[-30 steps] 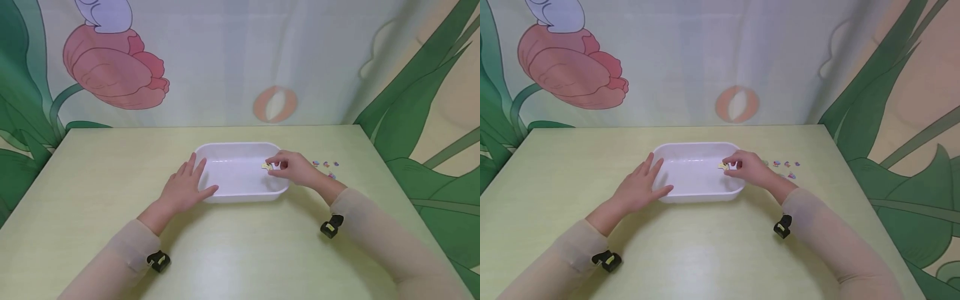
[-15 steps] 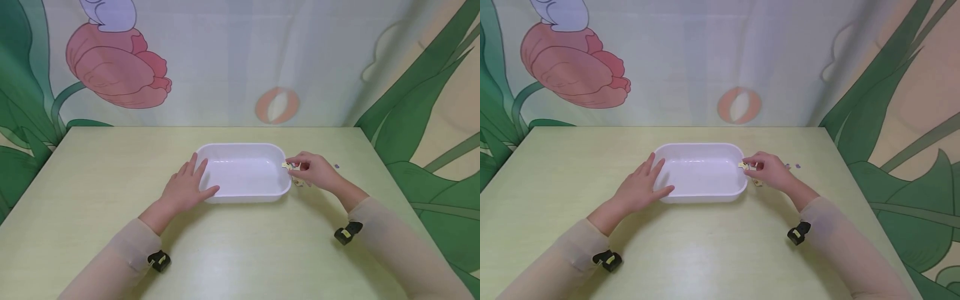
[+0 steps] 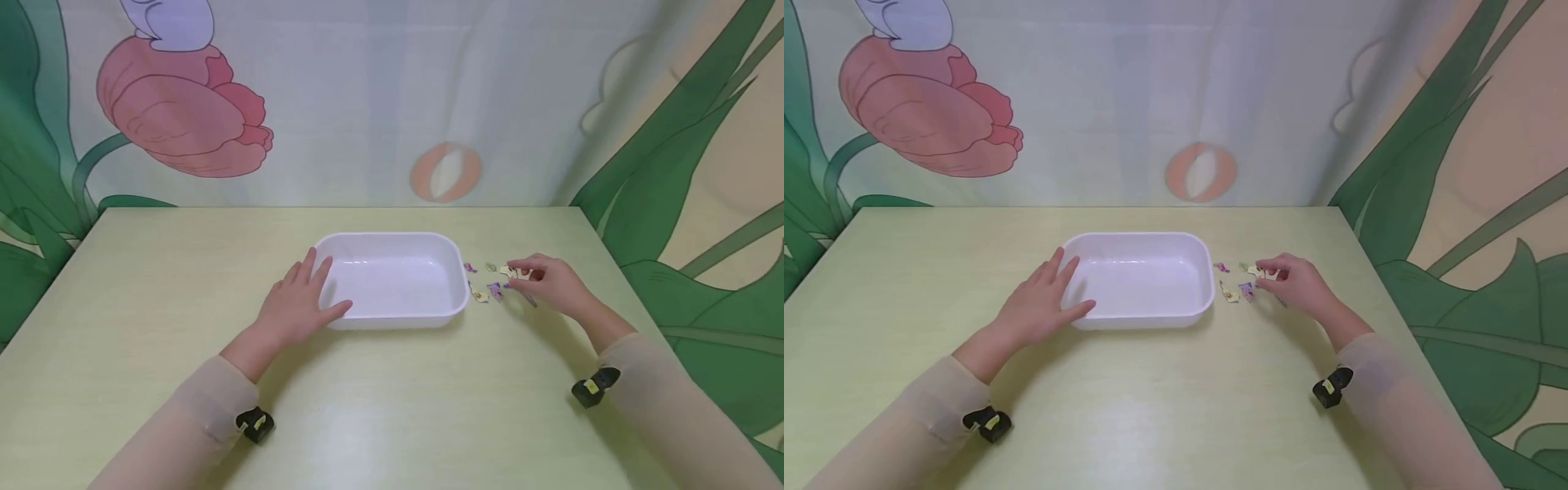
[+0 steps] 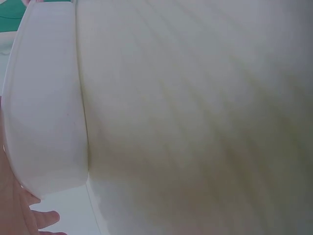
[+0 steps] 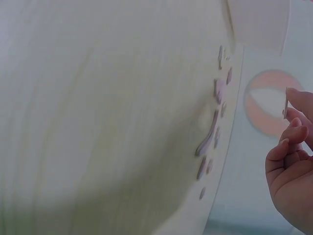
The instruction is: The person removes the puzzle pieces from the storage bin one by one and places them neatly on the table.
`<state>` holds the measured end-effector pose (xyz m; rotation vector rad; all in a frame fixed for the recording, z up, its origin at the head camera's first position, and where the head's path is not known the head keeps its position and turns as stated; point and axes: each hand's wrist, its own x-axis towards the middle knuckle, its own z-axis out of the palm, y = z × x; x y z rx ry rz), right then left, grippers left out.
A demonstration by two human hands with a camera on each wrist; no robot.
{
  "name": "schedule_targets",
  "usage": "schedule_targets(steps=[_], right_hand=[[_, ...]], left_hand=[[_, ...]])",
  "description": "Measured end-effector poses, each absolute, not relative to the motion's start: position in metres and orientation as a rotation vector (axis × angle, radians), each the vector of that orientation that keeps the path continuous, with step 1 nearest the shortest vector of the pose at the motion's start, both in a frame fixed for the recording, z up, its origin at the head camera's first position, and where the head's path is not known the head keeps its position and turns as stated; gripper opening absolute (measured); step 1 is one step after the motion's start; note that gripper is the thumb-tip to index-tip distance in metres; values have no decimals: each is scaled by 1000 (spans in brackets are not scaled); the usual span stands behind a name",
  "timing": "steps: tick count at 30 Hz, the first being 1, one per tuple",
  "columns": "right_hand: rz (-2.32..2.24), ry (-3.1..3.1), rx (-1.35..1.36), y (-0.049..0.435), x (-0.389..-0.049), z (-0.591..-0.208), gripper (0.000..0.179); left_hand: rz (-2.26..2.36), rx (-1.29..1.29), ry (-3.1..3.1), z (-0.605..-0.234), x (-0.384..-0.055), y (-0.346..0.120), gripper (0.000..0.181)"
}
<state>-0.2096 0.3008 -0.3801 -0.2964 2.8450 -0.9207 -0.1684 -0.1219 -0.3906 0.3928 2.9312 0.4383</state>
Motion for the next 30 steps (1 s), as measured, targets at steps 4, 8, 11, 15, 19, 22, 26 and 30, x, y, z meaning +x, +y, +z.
schedule_targets(steps=[4,8,11,15,19,22,26,30], right_hand=[[-888,2851,-255,313,-210,-383,42],[-847,2863,-208,325,-211,-387,44],[-824,2878,-175,337,-212,-392,45],[-809,2881,-125,354,-213,-397,47],[-807,2863,-64,370,-216,-403,49],[-822,2841,-25,377,-217,-409,47],[-827,2829,-19,379,-218,-413,43],[-826,2833,-31,378,-220,-416,42]], left_hand=[[428,390,2930,-393,-169,-125,90],[417,385,2935,-394,-170,-127,90],[416,378,2940,-395,-171,-128,90],[421,374,2948,-394,-173,-129,90],[434,372,2957,-394,-174,-128,89],[444,372,2952,-396,-175,-128,90],[451,374,2942,-397,-175,-128,90],[447,365,2945,-397,-174,-130,89]])
